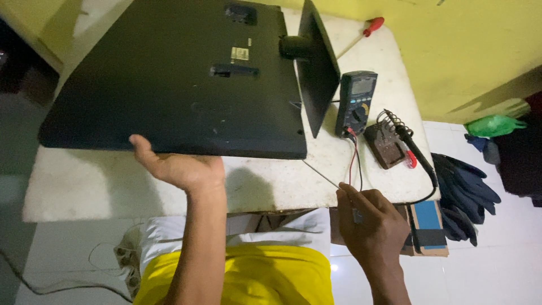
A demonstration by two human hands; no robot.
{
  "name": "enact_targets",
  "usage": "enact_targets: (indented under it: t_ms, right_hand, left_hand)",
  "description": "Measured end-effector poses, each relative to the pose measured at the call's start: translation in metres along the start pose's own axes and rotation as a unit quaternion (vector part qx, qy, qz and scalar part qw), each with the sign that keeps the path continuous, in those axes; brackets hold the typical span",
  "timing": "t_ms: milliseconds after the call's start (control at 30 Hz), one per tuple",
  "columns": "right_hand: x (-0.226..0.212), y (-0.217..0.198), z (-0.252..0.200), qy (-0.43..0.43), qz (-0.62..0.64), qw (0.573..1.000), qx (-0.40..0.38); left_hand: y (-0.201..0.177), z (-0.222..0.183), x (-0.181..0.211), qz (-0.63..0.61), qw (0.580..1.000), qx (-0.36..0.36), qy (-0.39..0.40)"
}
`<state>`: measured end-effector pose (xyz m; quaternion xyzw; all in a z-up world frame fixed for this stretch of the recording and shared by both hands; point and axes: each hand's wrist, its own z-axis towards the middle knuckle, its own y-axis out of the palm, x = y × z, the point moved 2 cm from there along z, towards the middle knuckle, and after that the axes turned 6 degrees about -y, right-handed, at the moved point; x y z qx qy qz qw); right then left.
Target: Using a screwdriver to pry open the back casing of a computer monitor to access internal components.
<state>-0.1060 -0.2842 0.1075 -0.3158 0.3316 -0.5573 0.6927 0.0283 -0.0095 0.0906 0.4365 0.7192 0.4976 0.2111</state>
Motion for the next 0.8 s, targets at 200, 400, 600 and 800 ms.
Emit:
enact_targets:
  t_ms: [200, 400, 600, 800]
  right_hand:
    - [-0.01, -0.008, 0.008, 0.0, 0.003, 1.0, -0.011]
    - [-0.013, -0.018, 0.006, -0.031, -0.081, 0.996, 0.032]
    - [-0.006, -0.024, 0.006, -0.06, -0.151, 0.986, -0.038]
    - [-0.002, -0.032, 0.013, -0.056, -0.112, 0.991, -0.04]
  left_hand:
    - [-0.001, 0.0, -0.002, -0.009, 0.999, -0.042, 0.009]
    - [-0.006, 0.002, -0.003, 0.015, 0.998, -0.051, 0.024]
    - [-0.005, -0.001, -0.002, 0.029, 0.998, -0.049, 0.024]
    - [-0.008, 0.002, -0.002, 0.032, 0.997, -0.057, 0.03]
